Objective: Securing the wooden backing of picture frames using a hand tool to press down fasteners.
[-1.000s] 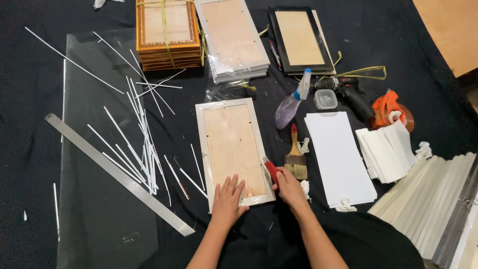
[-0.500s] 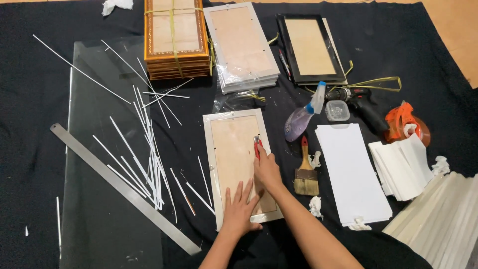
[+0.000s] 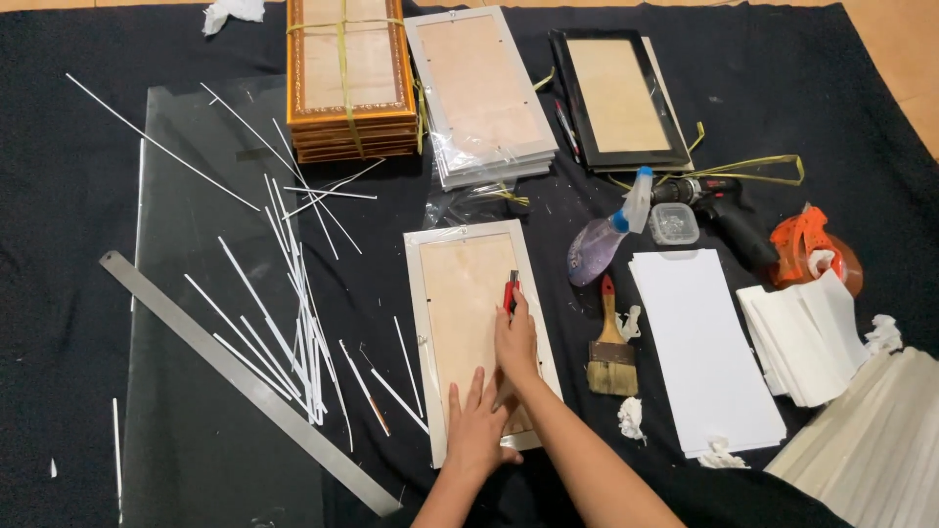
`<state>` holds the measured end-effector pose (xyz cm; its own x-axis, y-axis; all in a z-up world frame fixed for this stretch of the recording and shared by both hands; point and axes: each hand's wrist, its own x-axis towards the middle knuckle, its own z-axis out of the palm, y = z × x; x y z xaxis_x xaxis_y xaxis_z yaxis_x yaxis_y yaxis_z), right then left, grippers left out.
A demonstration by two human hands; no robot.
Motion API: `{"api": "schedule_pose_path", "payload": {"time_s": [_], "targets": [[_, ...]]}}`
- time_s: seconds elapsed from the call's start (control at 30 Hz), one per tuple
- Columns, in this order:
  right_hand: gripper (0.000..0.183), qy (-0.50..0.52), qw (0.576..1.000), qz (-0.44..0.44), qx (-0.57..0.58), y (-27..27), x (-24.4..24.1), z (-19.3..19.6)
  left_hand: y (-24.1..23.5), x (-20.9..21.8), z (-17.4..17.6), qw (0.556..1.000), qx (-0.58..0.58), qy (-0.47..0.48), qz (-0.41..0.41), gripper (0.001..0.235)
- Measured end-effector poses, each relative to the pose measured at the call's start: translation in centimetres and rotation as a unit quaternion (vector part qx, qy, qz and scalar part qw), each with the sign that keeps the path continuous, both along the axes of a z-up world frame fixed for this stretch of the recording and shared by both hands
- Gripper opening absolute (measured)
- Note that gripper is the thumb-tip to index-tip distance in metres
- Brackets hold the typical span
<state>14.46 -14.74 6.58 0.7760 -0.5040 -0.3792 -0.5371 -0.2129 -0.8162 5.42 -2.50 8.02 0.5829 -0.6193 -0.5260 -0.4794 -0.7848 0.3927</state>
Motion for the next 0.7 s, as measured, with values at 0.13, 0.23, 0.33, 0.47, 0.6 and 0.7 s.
{"api": "schedule_pose_path", "payload": {"time_s": [0.13,0.23,0.33,0.47,0.6,0.7], "targets": [[0.058,0.063,0.993,0.056,-0.081,-1.7,0.5,-0.6,0.0,-0.1,0.4,1.000,0.011,-0.016,-0.004,0.114],[0.059,0.052,0.998,0.029,0.005,-3.7,0.6,0.4,-0.1,-0.1,1.3,1.000,0.015,-0.016,0.003,0.116],[0.051,0.036,0.982,-0.040,0.180,-5.2,0.2,1.8,0.0,0.2,2.8,1.000,0.023,0.008,0.009,0.114],[0.050,0.071,0.987,-0.002,0.146,-5.9,-0.1,4.1,0.0,0.5,4.1,0.998,0.044,0.042,0.003,0.113],[0.062,0.131,0.966,0.184,-0.130,-6.1,0.1,1.8,-0.1,0.4,3.5,0.999,0.040,0.033,0.003,0.113],[0.057,0.142,0.961,0.189,-0.147,-6.8,0.1,1.7,0.0,0.4,3.5,0.999,0.040,0.033,0.002,0.114]]}}
